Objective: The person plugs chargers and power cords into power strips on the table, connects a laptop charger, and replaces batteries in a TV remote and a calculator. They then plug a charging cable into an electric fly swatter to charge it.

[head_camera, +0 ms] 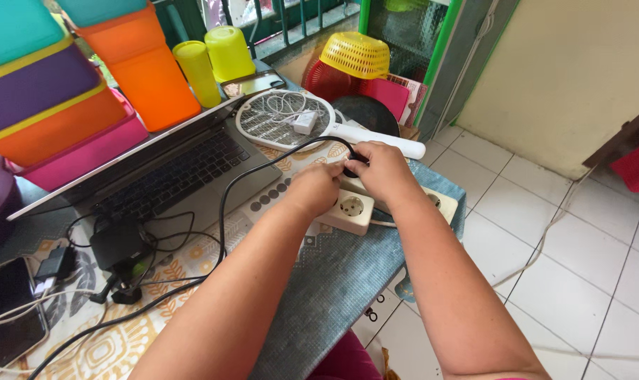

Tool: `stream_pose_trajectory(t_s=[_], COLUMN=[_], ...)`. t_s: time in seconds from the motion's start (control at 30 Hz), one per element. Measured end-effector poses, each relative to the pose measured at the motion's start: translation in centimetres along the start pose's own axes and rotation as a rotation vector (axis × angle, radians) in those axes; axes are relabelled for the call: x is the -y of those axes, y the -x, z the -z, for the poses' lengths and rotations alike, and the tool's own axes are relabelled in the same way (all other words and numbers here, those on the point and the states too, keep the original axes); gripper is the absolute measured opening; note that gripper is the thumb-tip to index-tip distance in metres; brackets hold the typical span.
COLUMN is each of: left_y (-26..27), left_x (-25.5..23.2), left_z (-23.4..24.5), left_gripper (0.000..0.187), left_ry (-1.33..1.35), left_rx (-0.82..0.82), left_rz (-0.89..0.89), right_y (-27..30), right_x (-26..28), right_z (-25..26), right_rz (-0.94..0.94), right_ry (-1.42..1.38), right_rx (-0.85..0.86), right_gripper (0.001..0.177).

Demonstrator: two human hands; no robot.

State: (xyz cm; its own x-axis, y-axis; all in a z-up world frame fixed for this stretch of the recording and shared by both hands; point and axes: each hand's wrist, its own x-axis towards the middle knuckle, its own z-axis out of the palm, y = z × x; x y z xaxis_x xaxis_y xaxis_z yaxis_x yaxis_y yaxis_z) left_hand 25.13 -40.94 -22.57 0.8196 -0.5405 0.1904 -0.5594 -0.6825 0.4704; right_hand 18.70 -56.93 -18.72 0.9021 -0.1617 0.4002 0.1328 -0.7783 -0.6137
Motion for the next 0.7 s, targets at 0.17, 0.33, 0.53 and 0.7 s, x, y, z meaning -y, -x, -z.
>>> stream_pose_trajectory(t_s=[0.17, 0.33, 0.53, 0.7], left_y=[1.4, 2.0, 2.0, 1.8], left_x=[-0.9, -1.7, -1.3, -1.1], left_z=[0.8, 1.1, 0.9, 0.9], left_gripper=[0.042, 0.044, 0.042, 0.041], left_ry=[-0.012, 0.000, 0.050, 0.085], left_rx=[0.016, 0.027, 0.016, 0.056], left_rz=[0.100, 0.145, 0.138, 0.164], right_y=[-0.3, -0.3, 0.1, 0.1], right_x=[-0.3, 0.0, 0.6, 0.8], right_z=[-0.2, -0.4, -0.3, -0.1], right_rz=[-0.002, -0.116, -0.144, -0.139], right_ry=[0.028, -0.069, -0.189, -0.092], right_rx=[0.029, 0.054, 0.018, -0.004], right_gripper=[0.023, 0.015, 0.013, 0.016])
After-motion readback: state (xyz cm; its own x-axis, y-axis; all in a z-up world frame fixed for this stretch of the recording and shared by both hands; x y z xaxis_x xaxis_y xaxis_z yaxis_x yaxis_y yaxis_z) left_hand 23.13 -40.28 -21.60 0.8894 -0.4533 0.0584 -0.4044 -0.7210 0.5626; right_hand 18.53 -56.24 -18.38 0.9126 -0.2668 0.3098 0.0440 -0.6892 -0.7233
